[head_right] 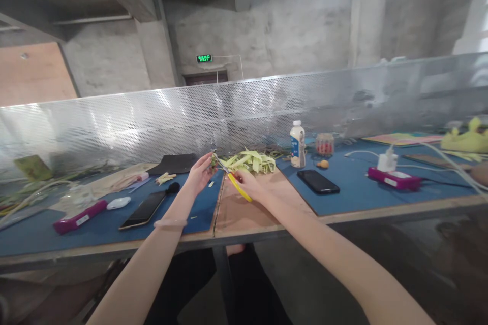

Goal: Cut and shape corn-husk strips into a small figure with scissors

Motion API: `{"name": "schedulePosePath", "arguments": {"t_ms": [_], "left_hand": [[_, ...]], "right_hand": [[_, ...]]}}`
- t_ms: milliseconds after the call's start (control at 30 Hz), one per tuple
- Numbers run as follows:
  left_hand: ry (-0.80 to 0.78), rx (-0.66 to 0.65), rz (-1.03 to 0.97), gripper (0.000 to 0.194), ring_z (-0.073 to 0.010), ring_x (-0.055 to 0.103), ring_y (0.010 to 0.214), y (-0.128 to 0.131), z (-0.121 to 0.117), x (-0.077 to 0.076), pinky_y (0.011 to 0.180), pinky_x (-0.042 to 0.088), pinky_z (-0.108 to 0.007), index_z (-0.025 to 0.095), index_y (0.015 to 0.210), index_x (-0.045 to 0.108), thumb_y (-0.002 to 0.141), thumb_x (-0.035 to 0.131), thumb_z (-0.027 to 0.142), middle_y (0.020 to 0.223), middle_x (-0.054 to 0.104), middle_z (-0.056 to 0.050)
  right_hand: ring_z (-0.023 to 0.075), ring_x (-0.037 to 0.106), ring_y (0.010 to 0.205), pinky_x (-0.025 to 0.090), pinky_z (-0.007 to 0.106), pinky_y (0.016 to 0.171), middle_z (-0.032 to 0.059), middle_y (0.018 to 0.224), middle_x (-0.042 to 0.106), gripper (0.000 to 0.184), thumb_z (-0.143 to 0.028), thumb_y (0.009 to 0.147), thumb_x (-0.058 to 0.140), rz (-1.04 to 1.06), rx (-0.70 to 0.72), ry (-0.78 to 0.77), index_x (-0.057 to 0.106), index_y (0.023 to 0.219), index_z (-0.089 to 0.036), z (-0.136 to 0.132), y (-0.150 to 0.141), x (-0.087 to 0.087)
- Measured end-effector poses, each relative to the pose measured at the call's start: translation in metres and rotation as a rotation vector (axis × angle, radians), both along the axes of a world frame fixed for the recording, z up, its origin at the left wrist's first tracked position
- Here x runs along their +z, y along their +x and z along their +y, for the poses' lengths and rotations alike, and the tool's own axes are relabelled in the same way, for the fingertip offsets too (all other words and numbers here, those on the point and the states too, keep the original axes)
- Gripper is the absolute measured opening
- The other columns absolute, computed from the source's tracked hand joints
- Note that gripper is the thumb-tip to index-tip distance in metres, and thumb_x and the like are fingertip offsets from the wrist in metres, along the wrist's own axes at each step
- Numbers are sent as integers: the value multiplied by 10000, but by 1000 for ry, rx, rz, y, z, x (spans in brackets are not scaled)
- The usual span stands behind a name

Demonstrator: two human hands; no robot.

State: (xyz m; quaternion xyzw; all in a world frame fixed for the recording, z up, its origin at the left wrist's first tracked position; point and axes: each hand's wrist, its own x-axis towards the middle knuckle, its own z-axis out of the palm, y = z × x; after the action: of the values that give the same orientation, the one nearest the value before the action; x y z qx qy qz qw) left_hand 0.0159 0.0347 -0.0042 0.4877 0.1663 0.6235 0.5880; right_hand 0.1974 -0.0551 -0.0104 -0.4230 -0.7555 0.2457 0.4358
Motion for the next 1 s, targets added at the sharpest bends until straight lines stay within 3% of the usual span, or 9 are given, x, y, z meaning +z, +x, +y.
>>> {"name": "schedulePosePath", "arguments": {"t_ms": [267,400,767,1000], "left_hand": [[-27,5,-10,245,-127,633,729,-2,4,-1,669,529,-292,124,1039,610,794,610,119,888,671,-38],[-14,4,-18,204,-128,621,751,-3,7,-2,688,526,-305,131,1033,594,832,576,162,915,647,-32],[-4,-119,78,215,-152,611,813,0,5,-4,710,521,-336,121,1014,590,856,551,262,987,623,-61],[7,-106,25,179,-147,607,805,-4,8,-4,695,524,-324,121,994,589,850,559,224,963,618,-50]], "right_hand": [[142,501,646,397,273,591,11,750,564,199,-353,755,500,-4,10,1,534,806,-164,5,2,-2],[154,514,694,411,294,653,15,757,560,228,-378,737,534,9,9,15,528,800,-159,6,2,-3],[145,498,657,401,269,594,21,740,559,237,-387,735,528,17,13,21,521,788,-157,6,1,-4],[167,520,739,419,302,689,33,814,576,255,-382,747,531,11,-26,58,532,862,-155,23,5,-14]]}}
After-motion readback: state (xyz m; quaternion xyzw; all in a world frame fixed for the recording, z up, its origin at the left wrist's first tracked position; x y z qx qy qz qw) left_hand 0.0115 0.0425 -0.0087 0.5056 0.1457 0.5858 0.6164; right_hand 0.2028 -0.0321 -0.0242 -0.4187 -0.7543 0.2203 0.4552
